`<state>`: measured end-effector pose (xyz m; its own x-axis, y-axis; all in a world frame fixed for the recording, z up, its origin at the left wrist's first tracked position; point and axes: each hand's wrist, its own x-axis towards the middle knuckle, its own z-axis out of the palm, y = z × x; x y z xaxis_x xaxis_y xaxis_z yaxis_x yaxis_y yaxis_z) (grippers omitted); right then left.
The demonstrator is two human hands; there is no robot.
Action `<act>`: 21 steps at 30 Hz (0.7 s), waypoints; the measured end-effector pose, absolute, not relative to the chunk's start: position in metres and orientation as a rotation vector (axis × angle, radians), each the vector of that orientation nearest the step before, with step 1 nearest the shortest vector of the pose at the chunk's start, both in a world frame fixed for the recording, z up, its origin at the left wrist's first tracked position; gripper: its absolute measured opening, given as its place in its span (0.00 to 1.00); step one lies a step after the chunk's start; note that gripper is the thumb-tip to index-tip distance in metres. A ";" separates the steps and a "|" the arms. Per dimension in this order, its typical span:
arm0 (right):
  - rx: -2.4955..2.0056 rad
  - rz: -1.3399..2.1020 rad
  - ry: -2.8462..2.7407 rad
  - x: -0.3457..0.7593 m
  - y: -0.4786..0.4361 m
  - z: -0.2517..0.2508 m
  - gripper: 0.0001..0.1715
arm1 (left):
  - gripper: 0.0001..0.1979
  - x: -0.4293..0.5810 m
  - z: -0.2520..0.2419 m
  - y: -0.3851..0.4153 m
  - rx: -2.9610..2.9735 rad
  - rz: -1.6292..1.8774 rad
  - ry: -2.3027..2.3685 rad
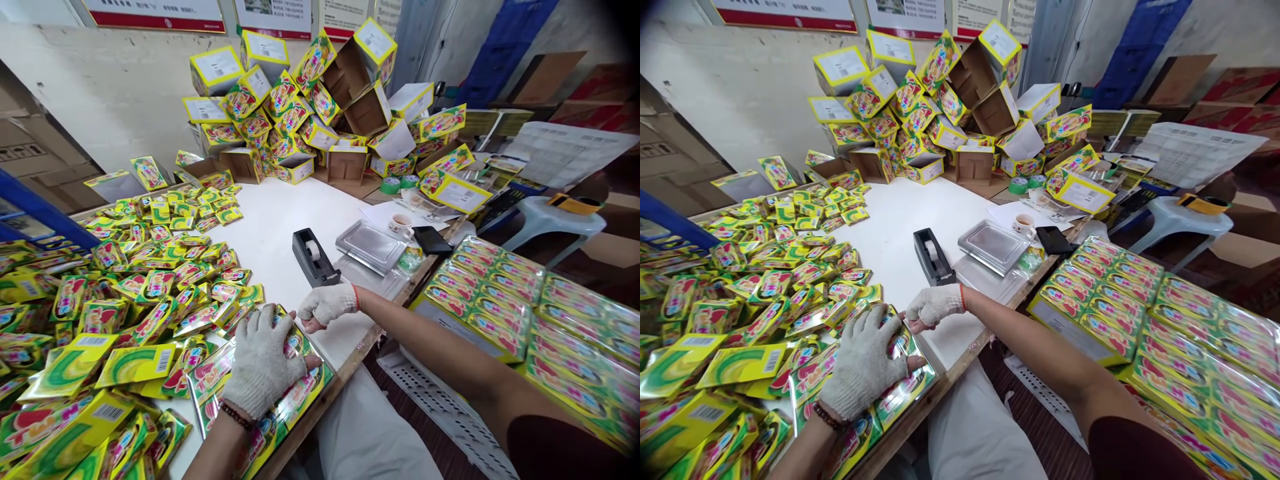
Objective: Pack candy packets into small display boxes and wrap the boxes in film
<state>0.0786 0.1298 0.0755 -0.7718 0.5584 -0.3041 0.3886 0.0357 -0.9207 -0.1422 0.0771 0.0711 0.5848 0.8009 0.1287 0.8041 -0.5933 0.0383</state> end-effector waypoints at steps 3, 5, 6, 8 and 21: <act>-1.042 1.855 -2.172 0.079 0.140 0.060 0.17 | 0.39 -0.143 0.071 0.077 -2.788 -0.224 -1.377; -1.052 1.875 -2.162 0.081 0.143 0.054 0.17 | 0.25 -0.143 0.071 0.077 -2.772 -0.241 -1.361; -1.060 1.886 -2.153 0.082 0.144 0.051 0.17 | 0.21 -0.143 0.071 0.078 -2.761 -0.247 -1.358; -1.086 1.913 -2.126 0.082 0.144 0.044 0.18 | 0.18 -0.144 0.070 0.078 -2.741 -0.256 -1.353; -1.659 1.606 -1.963 0.072 0.098 0.020 0.12 | 0.24 -0.156 0.074 0.052 -2.890 -0.161 -0.827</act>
